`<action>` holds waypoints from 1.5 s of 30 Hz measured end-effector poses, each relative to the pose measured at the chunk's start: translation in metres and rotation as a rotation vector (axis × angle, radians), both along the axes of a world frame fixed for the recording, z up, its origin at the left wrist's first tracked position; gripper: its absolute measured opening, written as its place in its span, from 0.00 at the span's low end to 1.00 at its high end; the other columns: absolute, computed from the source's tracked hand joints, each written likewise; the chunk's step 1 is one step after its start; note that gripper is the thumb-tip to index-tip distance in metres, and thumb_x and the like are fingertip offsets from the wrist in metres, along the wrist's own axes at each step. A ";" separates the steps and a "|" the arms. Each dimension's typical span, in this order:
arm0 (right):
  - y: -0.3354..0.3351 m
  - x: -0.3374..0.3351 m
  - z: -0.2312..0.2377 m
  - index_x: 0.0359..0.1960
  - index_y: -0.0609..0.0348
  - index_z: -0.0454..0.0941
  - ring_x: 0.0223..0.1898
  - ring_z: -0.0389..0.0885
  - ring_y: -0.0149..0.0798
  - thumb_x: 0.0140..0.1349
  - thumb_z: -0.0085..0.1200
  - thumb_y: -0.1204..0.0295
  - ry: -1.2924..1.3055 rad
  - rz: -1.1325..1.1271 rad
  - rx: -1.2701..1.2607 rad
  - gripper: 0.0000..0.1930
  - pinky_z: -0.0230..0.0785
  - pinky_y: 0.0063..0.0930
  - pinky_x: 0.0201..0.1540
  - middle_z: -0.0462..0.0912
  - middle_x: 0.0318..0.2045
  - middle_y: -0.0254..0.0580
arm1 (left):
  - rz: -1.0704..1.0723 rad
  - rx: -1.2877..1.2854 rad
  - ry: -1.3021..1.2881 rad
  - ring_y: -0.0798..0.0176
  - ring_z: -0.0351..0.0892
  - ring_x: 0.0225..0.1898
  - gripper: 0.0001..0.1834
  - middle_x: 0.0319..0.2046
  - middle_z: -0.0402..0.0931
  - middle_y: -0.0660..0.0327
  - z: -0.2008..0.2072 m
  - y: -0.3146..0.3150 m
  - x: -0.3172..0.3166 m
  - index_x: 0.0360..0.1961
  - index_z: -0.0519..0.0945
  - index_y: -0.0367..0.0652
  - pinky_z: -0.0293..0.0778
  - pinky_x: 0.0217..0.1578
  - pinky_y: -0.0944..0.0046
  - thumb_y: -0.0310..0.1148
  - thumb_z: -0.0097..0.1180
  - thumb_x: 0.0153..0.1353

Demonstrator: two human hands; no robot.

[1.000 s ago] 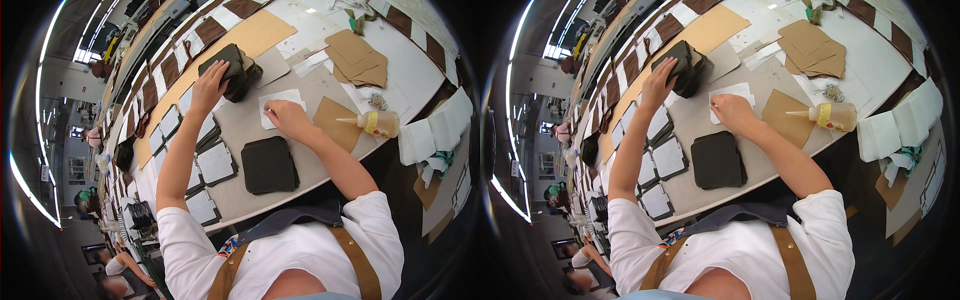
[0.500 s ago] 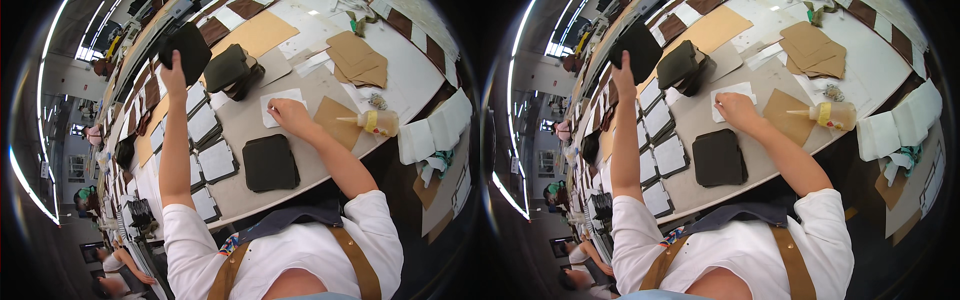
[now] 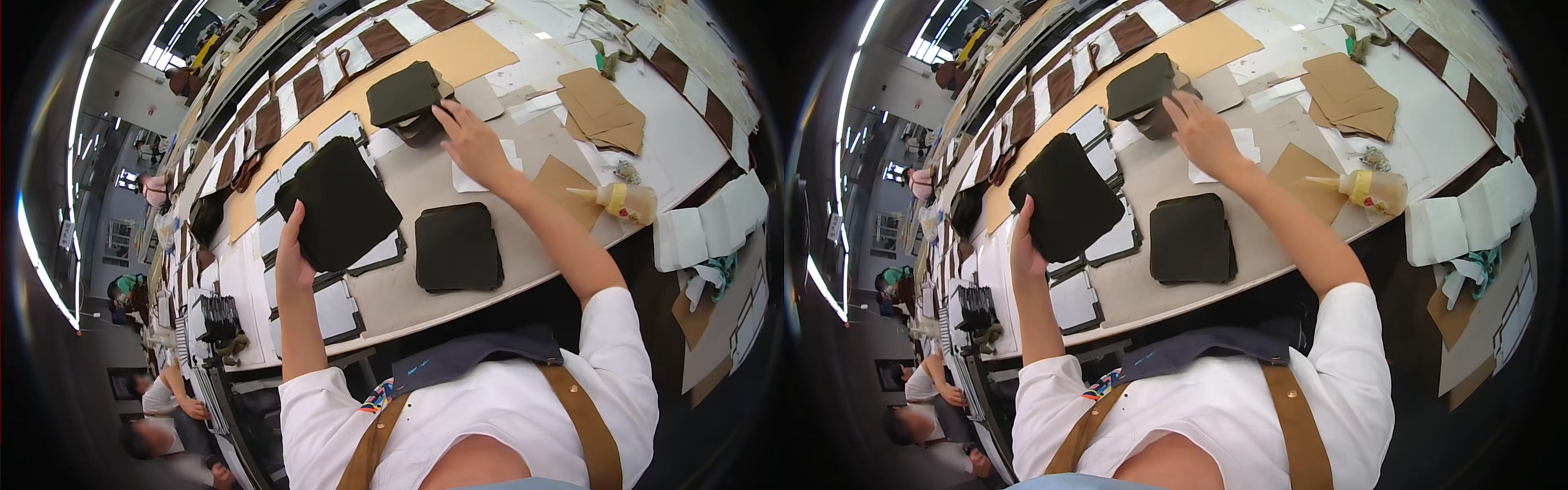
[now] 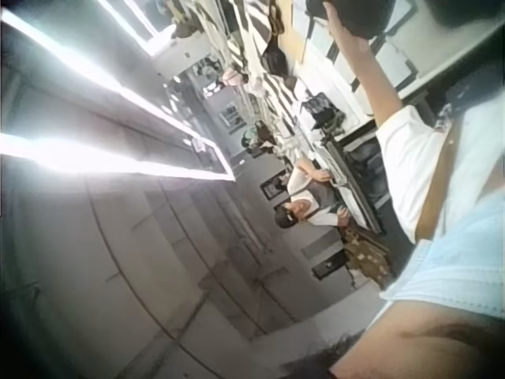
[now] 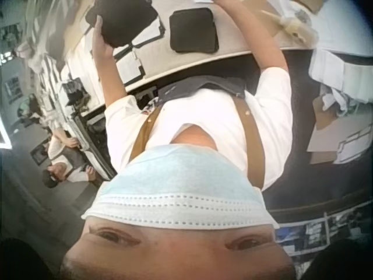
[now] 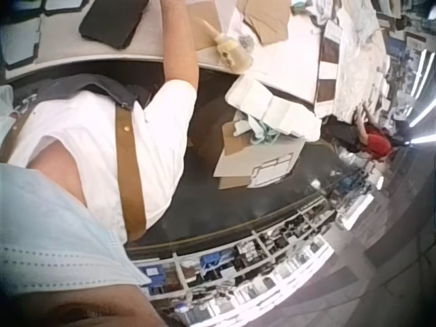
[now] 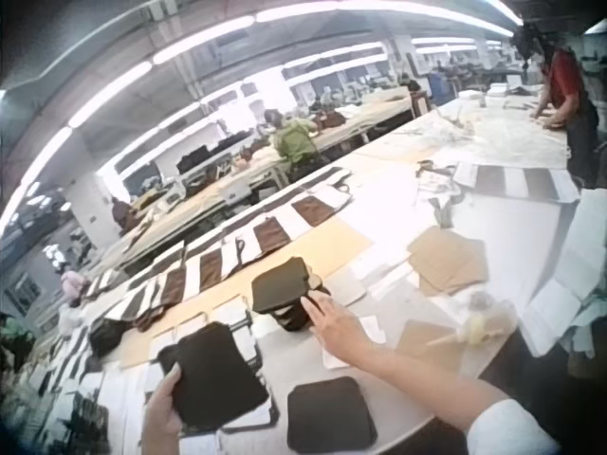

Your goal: The person assembles small dark pouches by hand at a workbench. They pick up a pouch, fold and press the edges to secure them, and place the finished item into a growing stack. The process is repeated for multiple units throughout the clip.

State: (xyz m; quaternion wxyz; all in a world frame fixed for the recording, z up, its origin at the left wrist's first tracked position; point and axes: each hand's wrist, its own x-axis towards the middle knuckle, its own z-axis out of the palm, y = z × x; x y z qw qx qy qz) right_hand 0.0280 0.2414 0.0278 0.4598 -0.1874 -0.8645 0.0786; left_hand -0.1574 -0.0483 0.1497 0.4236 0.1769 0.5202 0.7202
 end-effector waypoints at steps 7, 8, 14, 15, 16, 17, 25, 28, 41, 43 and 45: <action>0.069 -0.037 0.018 0.62 0.62 0.76 0.65 0.77 0.46 0.61 0.54 0.82 -0.394 0.024 0.247 0.25 0.75 0.36 0.64 0.78 0.65 0.46 | 0.039 0.039 -0.048 0.62 0.85 0.53 0.21 0.55 0.83 0.55 -0.020 -0.037 0.018 0.61 0.78 0.35 0.82 0.55 0.63 0.39 0.55 0.76; 0.070 -0.037 0.020 0.62 0.62 0.77 0.65 0.78 0.46 0.62 0.53 0.83 -0.437 0.036 0.242 0.24 0.76 0.36 0.63 0.78 0.65 0.45 | 0.044 0.040 -0.073 0.62 0.86 0.53 0.21 0.55 0.84 0.55 -0.021 -0.043 0.021 0.60 0.78 0.34 0.82 0.55 0.62 0.39 0.55 0.76; 0.089 -0.038 0.019 0.60 0.62 0.79 0.63 0.79 0.47 0.62 0.51 0.85 -0.357 -0.107 0.175 0.23 0.75 0.38 0.64 0.80 0.63 0.45 | 0.017 0.103 -0.378 0.61 0.87 0.51 0.19 0.52 0.85 0.55 -0.052 -0.040 0.024 0.57 0.82 0.36 0.84 0.52 0.62 0.38 0.59 0.74; 0.093 -0.038 0.009 0.56 0.62 0.78 0.55 0.82 0.47 0.61 0.57 0.79 -0.231 -0.168 0.448 0.20 0.76 0.37 0.58 0.83 0.56 0.43 | -0.001 0.111 -0.380 0.60 0.87 0.51 0.19 0.52 0.85 0.56 -0.054 -0.040 0.025 0.57 0.81 0.36 0.84 0.52 0.62 0.38 0.59 0.74; 0.073 -0.033 0.008 0.56 0.62 0.78 0.55 0.81 0.48 0.61 0.58 0.78 -0.246 -0.101 0.278 0.19 0.75 0.38 0.59 0.83 0.55 0.44 | -0.008 0.113 -0.387 0.60 0.87 0.51 0.19 0.52 0.85 0.56 -0.059 -0.046 0.026 0.57 0.81 0.36 0.84 0.52 0.62 0.38 0.59 0.73; 0.035 -0.028 0.017 0.56 0.63 0.78 0.55 0.81 0.49 0.62 0.59 0.77 -0.259 -0.030 0.110 0.19 0.75 0.40 0.59 0.83 0.54 0.46 | 0.028 0.105 -0.361 0.60 0.87 0.51 0.19 0.52 0.85 0.56 -0.062 -0.056 0.026 0.57 0.81 0.35 0.83 0.52 0.62 0.39 0.59 0.74; -0.034 0.035 0.008 0.57 0.64 0.75 0.54 0.81 0.54 0.56 0.74 0.54 -0.998 0.439 -0.493 0.34 0.74 0.41 0.58 0.83 0.50 0.56 | 0.068 0.090 -0.125 0.63 0.87 0.50 0.20 0.52 0.85 0.57 -0.064 -0.095 0.036 0.57 0.81 0.34 0.83 0.52 0.64 0.40 0.57 0.75; -0.032 0.027 0.010 0.57 0.66 0.75 0.56 0.81 0.54 0.49 0.78 0.52 -1.123 0.363 -0.564 0.40 0.73 0.39 0.59 0.83 0.51 0.57 | 0.072 0.083 -0.125 0.63 0.86 0.51 0.20 0.54 0.84 0.57 -0.069 -0.103 0.051 0.59 0.79 0.35 0.82 0.52 0.64 0.39 0.57 0.75; -0.039 0.024 0.024 0.53 0.70 0.81 0.48 0.86 0.50 0.48 0.78 0.56 -1.175 0.382 -0.713 0.36 0.77 0.38 0.52 0.87 0.46 0.56 | -0.006 0.079 -0.234 0.62 0.85 0.52 0.21 0.53 0.83 0.56 -0.111 -0.131 0.079 0.60 0.78 0.34 0.82 0.53 0.62 0.39 0.58 0.74; -0.034 0.020 0.025 0.54 0.71 0.81 0.50 0.85 0.51 0.47 0.77 0.56 -1.180 0.413 -0.755 0.37 0.76 0.39 0.53 0.86 0.48 0.56 | -0.018 0.080 -0.243 0.62 0.85 0.52 0.21 0.53 0.84 0.55 -0.116 -0.131 0.081 0.60 0.78 0.33 0.82 0.53 0.62 0.39 0.57 0.75; -0.026 0.015 0.027 0.56 0.71 0.80 0.53 0.84 0.51 0.48 0.77 0.56 -1.210 0.455 -0.795 0.38 0.74 0.39 0.57 0.85 0.52 0.56 | -0.022 0.072 -0.240 0.61 0.86 0.53 0.21 0.54 0.84 0.54 -0.122 -0.133 0.083 0.60 0.79 0.33 0.82 0.54 0.61 0.39 0.54 0.76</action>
